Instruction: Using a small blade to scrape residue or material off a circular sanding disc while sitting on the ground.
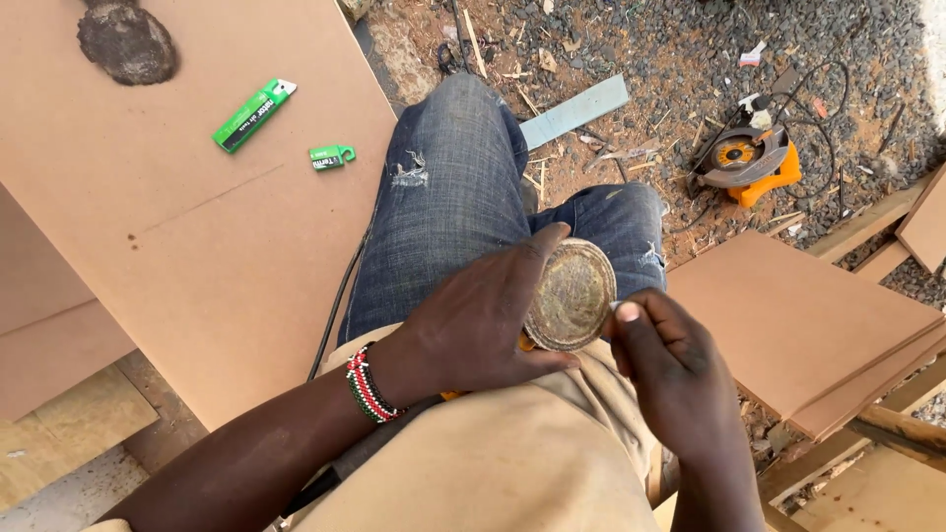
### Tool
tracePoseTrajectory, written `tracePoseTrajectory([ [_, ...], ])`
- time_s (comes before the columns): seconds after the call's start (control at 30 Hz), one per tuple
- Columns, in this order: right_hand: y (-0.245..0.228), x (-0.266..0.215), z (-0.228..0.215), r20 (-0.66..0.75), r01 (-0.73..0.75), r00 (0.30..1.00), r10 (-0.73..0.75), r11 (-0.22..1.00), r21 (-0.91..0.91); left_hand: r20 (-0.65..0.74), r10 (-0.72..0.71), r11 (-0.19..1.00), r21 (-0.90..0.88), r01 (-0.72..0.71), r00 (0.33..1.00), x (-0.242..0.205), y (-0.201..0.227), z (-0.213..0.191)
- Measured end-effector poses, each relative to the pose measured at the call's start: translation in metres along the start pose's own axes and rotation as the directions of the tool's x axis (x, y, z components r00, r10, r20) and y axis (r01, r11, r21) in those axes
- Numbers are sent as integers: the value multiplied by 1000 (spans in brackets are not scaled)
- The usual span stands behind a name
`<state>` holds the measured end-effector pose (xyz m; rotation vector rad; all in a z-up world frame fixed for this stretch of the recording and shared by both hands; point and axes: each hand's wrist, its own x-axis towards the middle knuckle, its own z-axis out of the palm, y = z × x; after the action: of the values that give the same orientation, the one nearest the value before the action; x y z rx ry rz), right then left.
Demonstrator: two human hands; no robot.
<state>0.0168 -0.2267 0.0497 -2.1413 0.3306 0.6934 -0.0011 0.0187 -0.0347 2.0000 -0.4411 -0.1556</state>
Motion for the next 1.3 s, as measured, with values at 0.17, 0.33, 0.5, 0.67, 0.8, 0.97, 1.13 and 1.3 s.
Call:
tracePoseTrajectory([
  [0.17, 20, 8, 0, -73, 35, 997, -17, 965, 261, -27, 81, 990, 122, -77, 996, 2, 6, -16],
  [0.33, 17, 8, 6, -103, -4, 994, 32, 967, 255, 13, 132, 960, 247, -131, 991, 9, 19, -22],
  [0.5, 14, 6, -1, -19, -82, 996, 87, 977, 195, 102, 150, 949, 264, -173, 983, 22, 28, -27],
  [0.67, 30, 4, -3, 56, -49, 998, 32, 940, 339, 181, 135, 939, 291, -184, 974, 31, 28, -23],
  [0.8, 21, -2, -5, 40, 14, 999, -25, 965, 262, 192, 109, 941, 296, -164, 975, 31, 24, -17],
  [0.97, 29, -6, -7, 17, -2, 1000, -4, 943, 332, 133, 97, 968, 220, -124, 986, 38, 36, -22],
  [1.13, 32, -9, -9, 52, -64, 997, 49, 941, 333, 175, -4, 956, 291, -48, 985, 52, 37, -21],
  [1.3, 55, -17, -8, 108, -48, 994, -3, 882, 469, 98, 1, 949, 312, -32, 995, 60, 37, -19],
])
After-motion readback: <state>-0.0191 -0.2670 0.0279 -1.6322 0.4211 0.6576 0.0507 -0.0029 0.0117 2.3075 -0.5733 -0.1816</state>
